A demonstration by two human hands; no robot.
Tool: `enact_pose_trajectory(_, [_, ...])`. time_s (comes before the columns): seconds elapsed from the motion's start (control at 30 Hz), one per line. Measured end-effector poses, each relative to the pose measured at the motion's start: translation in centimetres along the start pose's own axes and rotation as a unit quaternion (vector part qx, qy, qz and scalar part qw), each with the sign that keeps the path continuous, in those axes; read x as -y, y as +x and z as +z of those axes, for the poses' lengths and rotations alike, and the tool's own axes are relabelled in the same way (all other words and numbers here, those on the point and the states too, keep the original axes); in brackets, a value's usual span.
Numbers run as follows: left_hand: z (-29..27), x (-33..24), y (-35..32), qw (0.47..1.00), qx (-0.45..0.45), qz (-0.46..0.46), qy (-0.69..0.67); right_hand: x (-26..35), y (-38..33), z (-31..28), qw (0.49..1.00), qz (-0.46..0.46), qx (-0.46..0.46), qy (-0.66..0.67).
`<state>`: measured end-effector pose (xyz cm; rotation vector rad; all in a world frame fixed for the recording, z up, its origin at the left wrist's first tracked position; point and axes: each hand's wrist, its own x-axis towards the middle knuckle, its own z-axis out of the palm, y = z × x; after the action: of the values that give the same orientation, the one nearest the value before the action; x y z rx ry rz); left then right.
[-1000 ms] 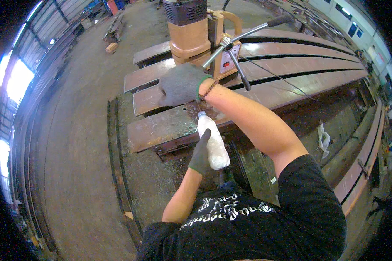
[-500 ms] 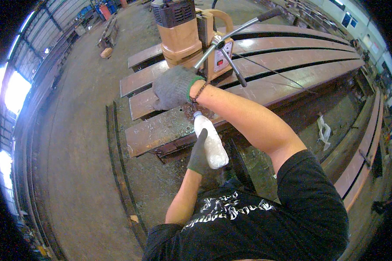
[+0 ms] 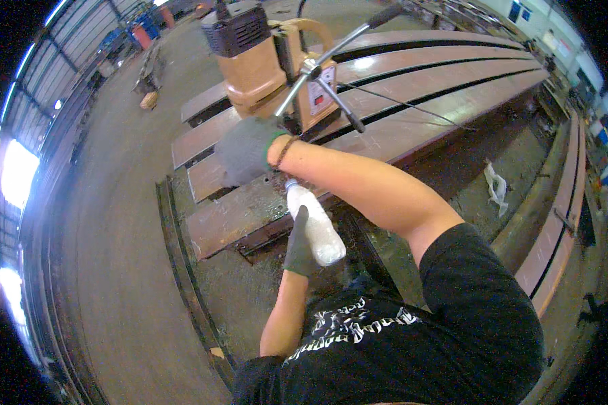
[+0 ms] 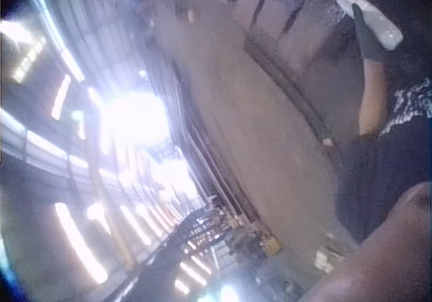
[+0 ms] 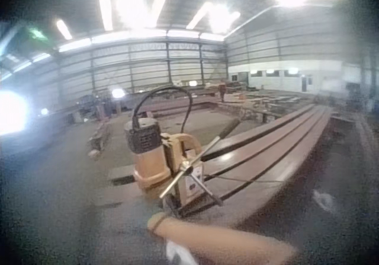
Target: The person operates a drill press to drill holes into a metal beam. They repeatedly apply liquid from a white bottle to the drilling site, likely as a coolant or lubricant, and reposition the beam to drill multiple holes along its length.
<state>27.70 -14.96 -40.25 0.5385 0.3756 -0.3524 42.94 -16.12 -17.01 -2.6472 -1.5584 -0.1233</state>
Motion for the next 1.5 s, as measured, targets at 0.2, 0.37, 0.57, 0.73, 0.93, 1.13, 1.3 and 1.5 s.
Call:
enact_pose_trajectory(0.2, [0.1, 0.3, 0.5, 0.999, -0.041, -0.012, -0.018, 0.2, 0.2, -0.3, 1.0, 0.018, 0.025, 0.007])
enact_pose_trajectory(0.37, [-0.1, 0.3, 0.6, 0.999, -0.048, 0.018, 0.011, 0.3, 0.5, 0.1, 0.999, 0.024, 0.035, 0.007])
enact_pose_trajectory(0.57, [0.3, 0.0, -0.1, 0.992, -0.051, 0.067, 0.097, 0.3, 0.3, 0.5, 1.0, 0.003, 0.019, 0.019])
enact_pose_trajectory(0.73, [-2.0, 0.4, 0.9, 0.999, -0.033, 0.015, 0.025, 1.4, -0.9, -1.0, 0.998, 0.037, 0.006, 0.043])
enact_pose_trajectory(0.93, [0.8, -0.5, -1.3, 0.996, -0.058, -0.002, 0.062, -0.9, 1.0, 2.6, 0.997, -0.046, -0.062, 0.014])
enact_pose_trajectory(1.13, [-0.3, -0.2, -1.2, 0.996, -0.069, 0.027, 0.05, -0.5, 0.8, 2.3, 0.998, -0.038, -0.055, 0.005])
enact_pose_trajectory(1.3, [-1.1, -0.6, -0.3, 0.994, -0.075, 0.063, 0.041, -0.3, 1.3, 2.5, 0.997, -0.036, -0.06, -0.024])
enact_pose_trajectory(1.5, [-2.8, -0.9, -0.2, 0.996, -0.076, 0.05, 0.027, -0.1, 1.1, 5.2, 0.998, -0.049, -0.012, -0.03])
